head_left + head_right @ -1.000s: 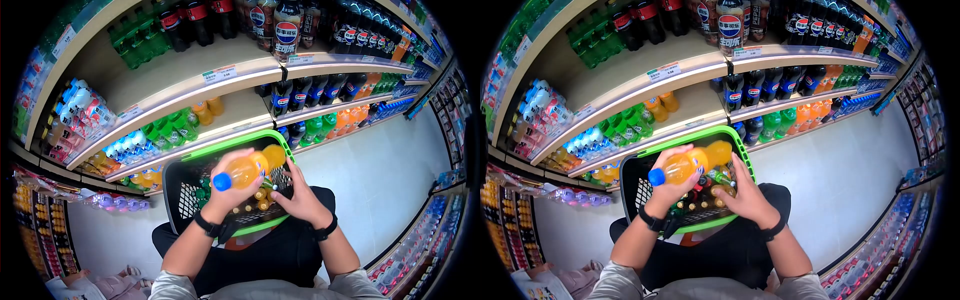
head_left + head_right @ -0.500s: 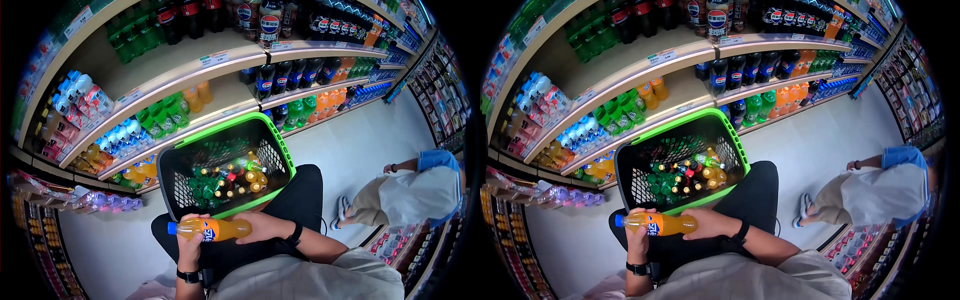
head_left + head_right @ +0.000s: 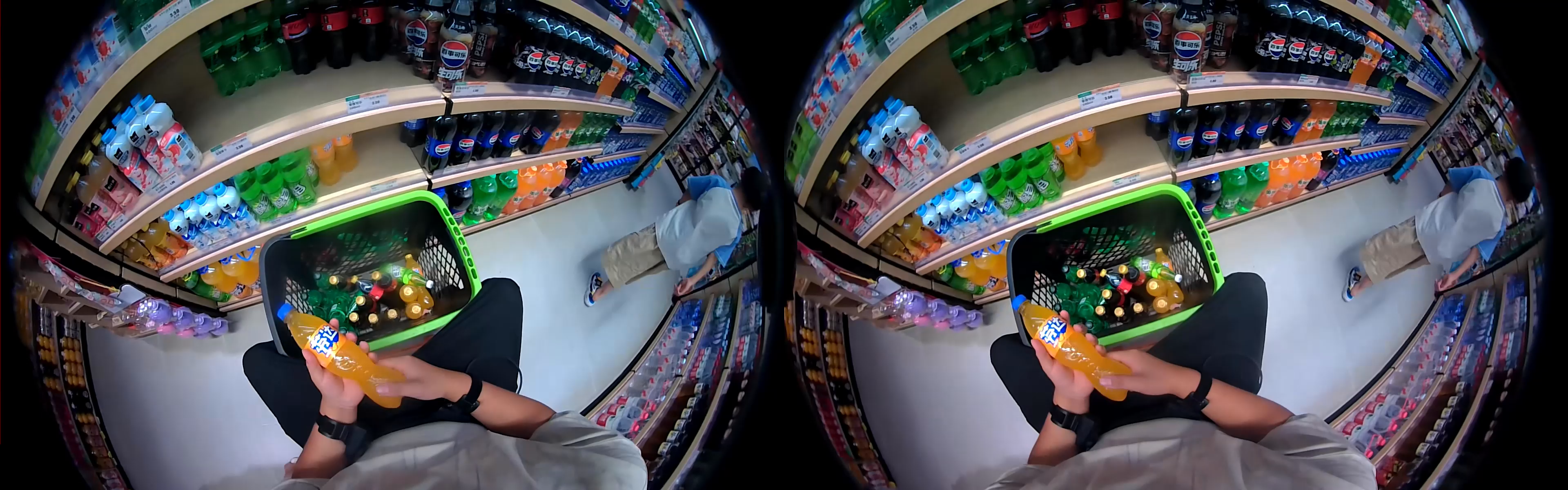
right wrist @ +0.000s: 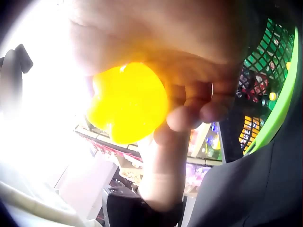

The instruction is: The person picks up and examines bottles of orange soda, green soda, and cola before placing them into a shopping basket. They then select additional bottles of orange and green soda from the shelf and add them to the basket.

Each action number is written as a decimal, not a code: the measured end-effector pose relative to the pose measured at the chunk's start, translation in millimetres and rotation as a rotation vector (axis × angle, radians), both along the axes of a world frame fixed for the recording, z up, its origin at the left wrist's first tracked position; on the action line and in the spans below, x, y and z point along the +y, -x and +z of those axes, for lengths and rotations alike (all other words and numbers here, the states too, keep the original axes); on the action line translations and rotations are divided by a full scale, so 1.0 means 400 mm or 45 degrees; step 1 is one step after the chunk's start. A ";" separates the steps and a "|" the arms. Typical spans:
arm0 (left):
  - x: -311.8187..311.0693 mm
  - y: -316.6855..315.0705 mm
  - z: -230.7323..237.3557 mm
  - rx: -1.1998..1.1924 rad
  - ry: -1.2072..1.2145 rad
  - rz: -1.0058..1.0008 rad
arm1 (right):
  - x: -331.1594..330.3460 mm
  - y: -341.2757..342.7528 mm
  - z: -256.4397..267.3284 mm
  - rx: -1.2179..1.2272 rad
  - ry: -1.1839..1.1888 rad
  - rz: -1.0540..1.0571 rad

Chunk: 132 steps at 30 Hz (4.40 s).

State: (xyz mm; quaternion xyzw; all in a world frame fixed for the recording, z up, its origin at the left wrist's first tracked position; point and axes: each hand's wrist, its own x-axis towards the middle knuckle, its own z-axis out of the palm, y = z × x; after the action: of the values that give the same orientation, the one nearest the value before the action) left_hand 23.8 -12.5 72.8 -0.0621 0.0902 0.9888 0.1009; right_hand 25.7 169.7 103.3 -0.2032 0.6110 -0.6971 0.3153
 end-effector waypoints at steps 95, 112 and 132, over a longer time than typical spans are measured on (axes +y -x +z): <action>-0.060 0.011 0.112 -0.200 0.773 0.062 | -0.015 -0.002 0.014 -0.044 -0.123 -0.039; -0.010 0.023 0.056 0.301 0.177 -0.170 | 0.025 0.007 0.057 -0.605 0.315 0.316; -0.223 0.132 0.115 0.256 1.482 0.497 | 0.022 0.126 -0.079 -0.115 -0.117 0.125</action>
State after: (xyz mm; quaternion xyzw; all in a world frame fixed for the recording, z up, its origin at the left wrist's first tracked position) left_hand -28.9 -101.7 118.6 -0.0289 0.6106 0.7788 -0.1410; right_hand -24.6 178.6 71.7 -0.1865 0.6169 -0.6605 0.3854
